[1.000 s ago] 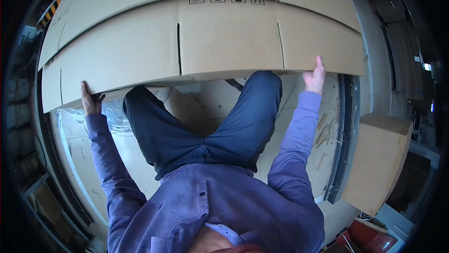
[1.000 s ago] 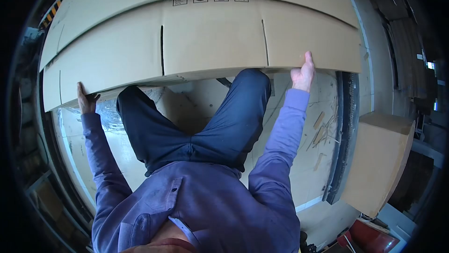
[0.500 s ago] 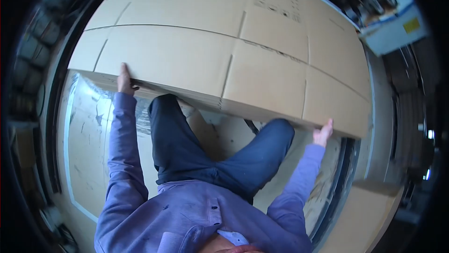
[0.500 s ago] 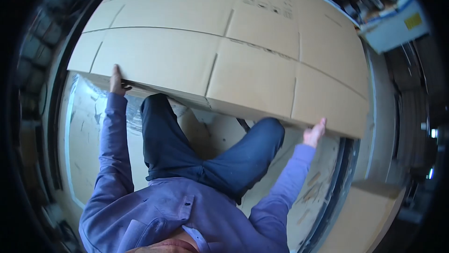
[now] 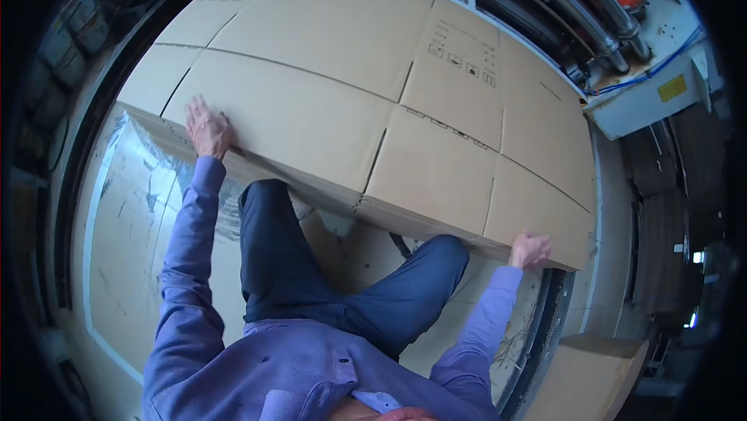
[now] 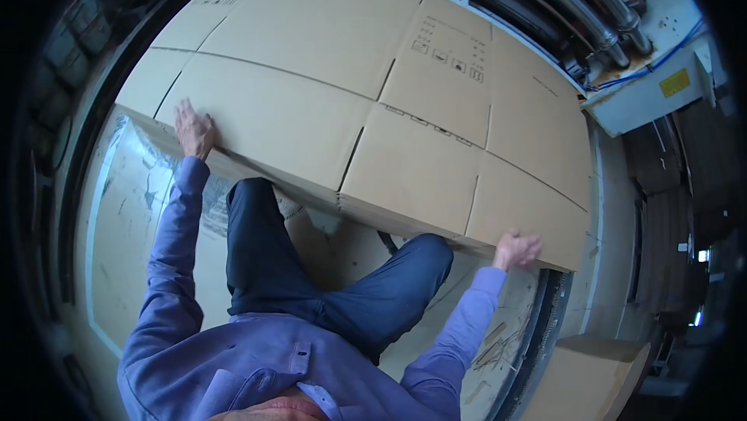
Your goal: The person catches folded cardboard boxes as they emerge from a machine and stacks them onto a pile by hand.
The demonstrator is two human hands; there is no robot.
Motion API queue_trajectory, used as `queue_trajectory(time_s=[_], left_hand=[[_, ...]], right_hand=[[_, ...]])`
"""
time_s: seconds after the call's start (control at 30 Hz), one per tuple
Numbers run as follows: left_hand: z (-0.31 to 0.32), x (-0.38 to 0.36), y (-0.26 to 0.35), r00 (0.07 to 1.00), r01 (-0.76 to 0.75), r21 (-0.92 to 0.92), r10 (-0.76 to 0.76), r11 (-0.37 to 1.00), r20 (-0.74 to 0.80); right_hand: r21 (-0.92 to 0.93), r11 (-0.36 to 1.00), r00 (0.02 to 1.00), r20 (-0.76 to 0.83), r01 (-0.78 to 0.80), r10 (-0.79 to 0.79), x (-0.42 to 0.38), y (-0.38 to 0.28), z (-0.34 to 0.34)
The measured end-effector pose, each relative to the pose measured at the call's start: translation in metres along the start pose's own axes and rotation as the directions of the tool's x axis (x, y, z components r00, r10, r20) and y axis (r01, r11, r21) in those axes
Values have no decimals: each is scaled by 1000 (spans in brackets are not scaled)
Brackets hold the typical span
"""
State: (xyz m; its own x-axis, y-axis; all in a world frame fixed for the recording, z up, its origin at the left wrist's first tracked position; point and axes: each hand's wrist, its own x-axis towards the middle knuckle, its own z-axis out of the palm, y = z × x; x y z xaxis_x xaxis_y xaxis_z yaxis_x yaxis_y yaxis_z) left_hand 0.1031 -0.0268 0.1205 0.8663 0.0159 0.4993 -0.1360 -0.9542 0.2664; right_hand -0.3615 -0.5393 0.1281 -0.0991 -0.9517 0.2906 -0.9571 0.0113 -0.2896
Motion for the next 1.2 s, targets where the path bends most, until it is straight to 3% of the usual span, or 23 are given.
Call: queue_trajectory(time_s=[0.07, 0.13, 0.2, 0.3, 0.4, 0.53, 0.7, 0.83, 0.93, 1.03, 1.13, 1.2], left_hand=[[14, 23, 15, 986, -97, 19, 93, 995, 139], [45, 48, 21, 975, -5, -45, 15, 999, 223], [67, 67, 27, 964, 4, -38, 7, 999, 267], [67, 76, 44, 942, -73, -23, 77, 997, 327], [84, 77, 43, 952, -101, -92, 123, 991, 279], [68, 71, 54, 948, -189, -9, 184, 982, 260], [59, 77, 62, 918, -265, 28, 244, 964, 312], [76, 76, 50, 938, -318, 41, 308, 947, 161], [105, 84, 36, 960, -262, 38, 257, 964, 112], [55, 81, 73, 964, 57, -133, -20, 990, 265], [51, 91, 87, 921, 327, -111, -290, 938, 261], [49, 91, 92, 931, 334, -153, -300, 930, 209]], right_hand=[[-108, 980, 986, 55, 166, -160, 2, -37, -18], [207, 954, 945, 200, 218, -260, 34, -45, 12], [222, 949, 950, 166, 224, -263, 59, -55, 53], [168, 975, 967, 188, 143, -174, 57, -91, 44], [22, 978, 973, 97, 206, -207, 47, -111, 45], [-109, 962, 968, 63, 250, -244, 40, -116, 45], [-75, 952, 954, 11, 298, -298, 41, -109, 47], [-72, 946, 948, -21, 316, -318, 42, -109, 51], [-63, 949, 950, -7, 310, -311, 40, -111, 45], [60, 969, 971, -35, 239, -237, 45, -110, 51], [92, 994, 992, -116, 53, -43, 50, -110, 53], [148, 989, 991, -135, 17, 3, 52, -110, 51]])
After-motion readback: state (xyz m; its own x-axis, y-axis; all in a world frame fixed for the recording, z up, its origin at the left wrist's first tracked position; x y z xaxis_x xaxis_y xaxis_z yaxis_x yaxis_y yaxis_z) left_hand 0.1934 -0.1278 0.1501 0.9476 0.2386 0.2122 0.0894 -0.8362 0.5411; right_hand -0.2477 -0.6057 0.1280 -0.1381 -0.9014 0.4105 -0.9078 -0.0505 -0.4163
